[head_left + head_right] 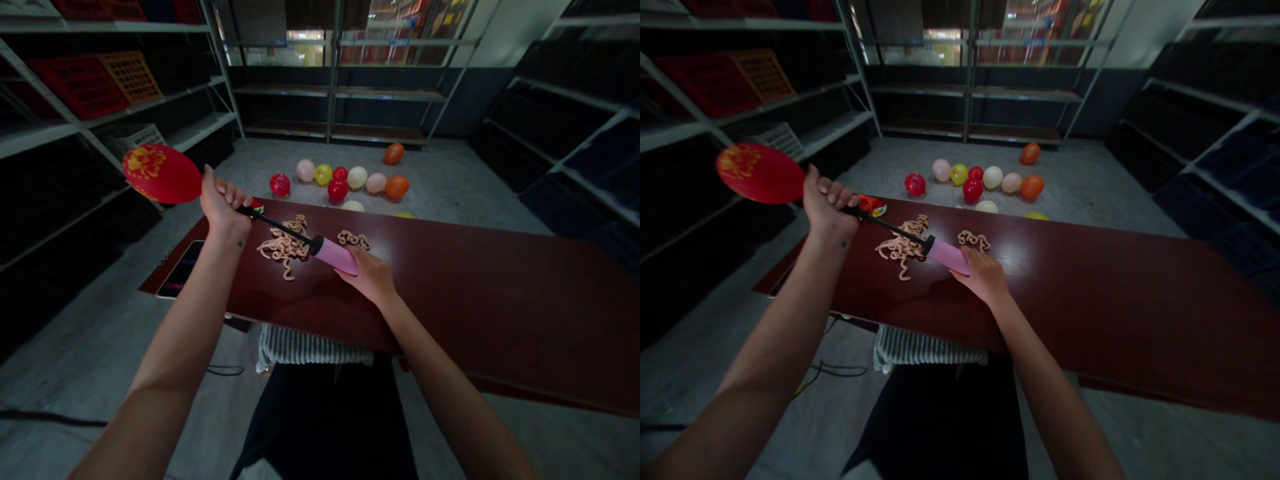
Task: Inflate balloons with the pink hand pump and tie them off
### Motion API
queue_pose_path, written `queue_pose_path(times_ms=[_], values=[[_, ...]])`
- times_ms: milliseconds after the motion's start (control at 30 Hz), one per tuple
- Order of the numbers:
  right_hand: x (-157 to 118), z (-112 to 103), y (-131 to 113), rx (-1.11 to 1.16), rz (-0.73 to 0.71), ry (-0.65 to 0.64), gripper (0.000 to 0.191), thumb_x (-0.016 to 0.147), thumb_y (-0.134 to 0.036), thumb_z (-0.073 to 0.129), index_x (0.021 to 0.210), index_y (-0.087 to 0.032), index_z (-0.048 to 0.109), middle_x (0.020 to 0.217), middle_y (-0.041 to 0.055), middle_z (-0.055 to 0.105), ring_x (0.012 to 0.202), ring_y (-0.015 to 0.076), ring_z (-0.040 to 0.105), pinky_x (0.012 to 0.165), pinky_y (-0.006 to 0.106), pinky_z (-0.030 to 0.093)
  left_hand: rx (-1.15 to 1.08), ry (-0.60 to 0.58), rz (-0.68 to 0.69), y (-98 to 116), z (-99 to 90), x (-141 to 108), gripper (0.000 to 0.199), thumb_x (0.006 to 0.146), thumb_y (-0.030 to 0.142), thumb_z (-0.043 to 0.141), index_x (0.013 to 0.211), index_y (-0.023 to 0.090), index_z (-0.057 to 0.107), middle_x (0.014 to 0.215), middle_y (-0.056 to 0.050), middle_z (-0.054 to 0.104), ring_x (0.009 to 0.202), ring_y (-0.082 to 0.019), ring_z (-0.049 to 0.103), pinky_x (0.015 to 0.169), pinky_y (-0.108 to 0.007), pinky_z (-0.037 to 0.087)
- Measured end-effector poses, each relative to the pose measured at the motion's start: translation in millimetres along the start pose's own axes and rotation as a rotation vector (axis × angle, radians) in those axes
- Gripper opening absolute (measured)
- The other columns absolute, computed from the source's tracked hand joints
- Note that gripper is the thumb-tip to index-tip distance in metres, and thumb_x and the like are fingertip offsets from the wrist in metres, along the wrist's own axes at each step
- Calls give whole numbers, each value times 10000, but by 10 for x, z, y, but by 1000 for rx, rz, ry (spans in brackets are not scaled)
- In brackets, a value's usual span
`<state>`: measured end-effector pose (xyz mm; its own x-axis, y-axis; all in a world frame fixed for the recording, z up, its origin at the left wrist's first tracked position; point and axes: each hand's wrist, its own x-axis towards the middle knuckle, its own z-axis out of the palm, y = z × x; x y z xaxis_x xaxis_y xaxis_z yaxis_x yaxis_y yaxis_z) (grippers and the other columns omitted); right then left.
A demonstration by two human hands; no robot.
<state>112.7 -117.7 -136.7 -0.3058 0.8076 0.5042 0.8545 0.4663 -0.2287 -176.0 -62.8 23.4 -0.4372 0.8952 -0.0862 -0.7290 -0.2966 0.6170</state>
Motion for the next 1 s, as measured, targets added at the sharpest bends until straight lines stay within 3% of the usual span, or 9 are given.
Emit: queue_pose_path(times_ms=[233, 433, 533, 600, 733, 1000], values=[[-1, 27, 127, 38, 94, 151, 482, 801, -364, 759, 1235, -193, 639, 1200, 119, 752, 928, 276, 759, 787, 369, 589, 76, -56, 126, -402, 329, -46, 644, 989, 534, 572, 572, 196, 216, 401, 72, 220, 336, -59, 225, 385, -212, 227], [5, 51, 159, 96, 186, 174, 520, 808, -381, 745, 1284, -214, 619, 1279, 94, 729, 972, 277, 764, 810, 376, 610, 61, -125, 53, -1076, 589, -265, 615, 999, 479, 576, 559, 196, 253, 395, 77, 212, 322, -56, 197, 363, -214, 202], [2, 41, 166, 117, 243, 167, 560, 819, -387, 734, 1334, -218, 593, 1297, 79, 723, 1016, 280, 756, 849, 380, 608, 88, -145, -14, -1413, 615, -401, 630, 984, 521, 587, 553, 196, 263, 395, 78, 224, 318, -53, 199, 354, -213, 189], [2, 40, 166, 127, 252, 157, 565, 825, -376, 727, 1351, -225, 586, 1322, 71, 711, 1046, 276, 748, 867, 377, 603, 88, -139, -43, -1528, 577, -430, 629, 988, 526, 579, 554, 197, 264, 397, 78, 222, 316, -55, 201, 352, -215, 181], [10, 71, 147, 109, 214, 116, 549, 834, -427, 731, 1333, -237, 606, 1320, 83, 708, 1030, 263, 745, 838, 352, 592, 61, -97, -56, -1473, 422, -362, 597, 1022, 482, 532, 566, 198, 272, 406, 79, 223, 316, -62, 210, 362, -222, 183], [-21, 38, 49, -11, 49, 33, 473, 858, -446, 732, 1264, -222, 637, 1109, 88, 768, 921, 252, 743, 768, 319, 557, -1, -21, -65, -932, 67, -207, 528, 1061, 362, 443, 598, 193, 253, 431, 78, 238, 329, -58, 233, 393, -216, 212]])
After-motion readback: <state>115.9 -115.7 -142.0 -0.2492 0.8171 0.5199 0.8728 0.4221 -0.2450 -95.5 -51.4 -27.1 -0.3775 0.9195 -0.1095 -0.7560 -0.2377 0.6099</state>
